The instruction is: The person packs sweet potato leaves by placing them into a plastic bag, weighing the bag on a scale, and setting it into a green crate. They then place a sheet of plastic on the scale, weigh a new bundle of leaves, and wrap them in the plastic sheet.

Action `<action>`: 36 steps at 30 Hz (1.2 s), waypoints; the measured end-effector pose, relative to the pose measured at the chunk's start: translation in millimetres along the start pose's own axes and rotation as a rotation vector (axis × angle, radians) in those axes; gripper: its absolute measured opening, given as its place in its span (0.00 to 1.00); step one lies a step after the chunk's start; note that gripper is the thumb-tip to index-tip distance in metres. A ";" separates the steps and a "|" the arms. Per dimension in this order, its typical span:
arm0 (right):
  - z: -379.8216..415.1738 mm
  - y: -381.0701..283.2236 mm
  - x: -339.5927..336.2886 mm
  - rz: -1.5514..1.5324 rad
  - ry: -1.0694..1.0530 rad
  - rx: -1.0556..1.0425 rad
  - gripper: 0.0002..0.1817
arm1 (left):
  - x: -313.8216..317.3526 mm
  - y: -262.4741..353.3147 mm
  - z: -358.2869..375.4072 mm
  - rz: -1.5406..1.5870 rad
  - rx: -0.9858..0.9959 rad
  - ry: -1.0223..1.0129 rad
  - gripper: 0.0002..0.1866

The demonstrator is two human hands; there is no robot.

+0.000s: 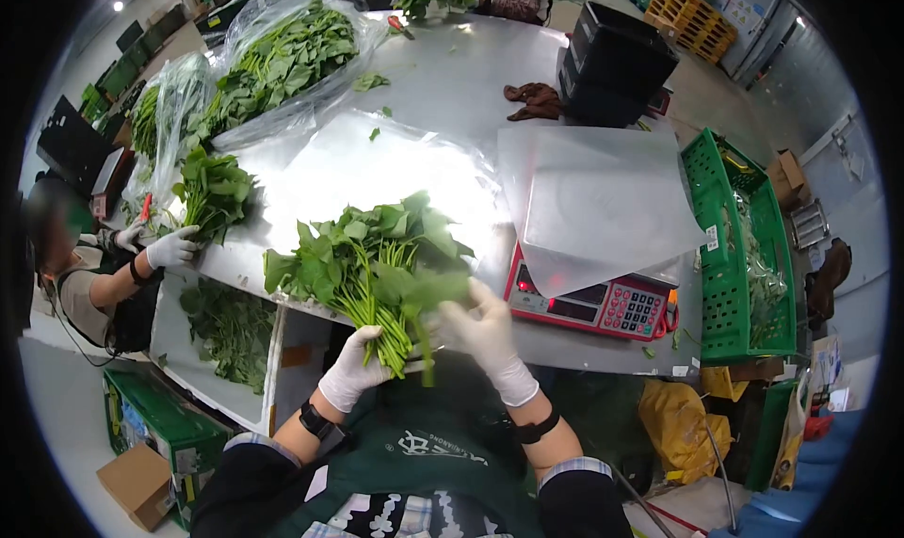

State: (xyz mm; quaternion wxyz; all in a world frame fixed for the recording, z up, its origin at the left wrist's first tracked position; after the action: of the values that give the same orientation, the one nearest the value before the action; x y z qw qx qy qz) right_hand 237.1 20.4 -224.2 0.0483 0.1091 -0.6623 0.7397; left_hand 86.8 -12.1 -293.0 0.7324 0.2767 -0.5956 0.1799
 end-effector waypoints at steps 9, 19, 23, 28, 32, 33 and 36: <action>-33.8 12.0 8.0 -0.321 -0.051 0.022 0.12 | -20.6 -9.5 -2.7 -0.035 -0.004 0.053 0.40; -36.2 54.7 25.8 -0.297 -0.013 0.126 0.14 | -35.5 -11.2 0.7 0.080 0.038 -0.033 0.34; -29.3 46.0 4.6 -0.382 0.059 0.026 0.14 | -38.3 -13.4 -4.2 -0.038 0.047 0.090 0.30; 6.4 15.7 -11.3 -0.324 0.014 -0.001 0.07 | -40.5 -10.7 -5.1 -0.085 0.050 0.179 0.31; 46.4 2.0 -2.8 -0.344 -0.088 -0.012 0.06 | -41.5 -10.6 -4.1 -0.104 0.078 0.190 0.31; 58.5 0.2 -1.4 -0.262 -0.180 -0.043 0.07 | -41.9 -11.2 -4.7 -0.090 0.086 0.186 0.30; 86.3 -41.1 3.6 -0.276 -0.299 -0.255 0.07 | -45.3 -13.4 -7.6 -0.091 0.082 0.133 0.16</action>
State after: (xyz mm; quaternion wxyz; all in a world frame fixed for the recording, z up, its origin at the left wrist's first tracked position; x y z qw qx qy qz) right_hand 250.8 -60.4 -175.0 0.0639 0.3000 -0.7289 0.6120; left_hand 90.4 -14.9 -340.6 0.7658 0.3206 -0.5246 0.1885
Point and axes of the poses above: each hand's wrist, its own z-axis away from the middle knuckle, its own x-axis out of the palm, y = z × x, the point moved 8 cm from there along -z, towards the middle knuckle, and after that the axes turned 5 degrees about -y, right-handed, at the moved point
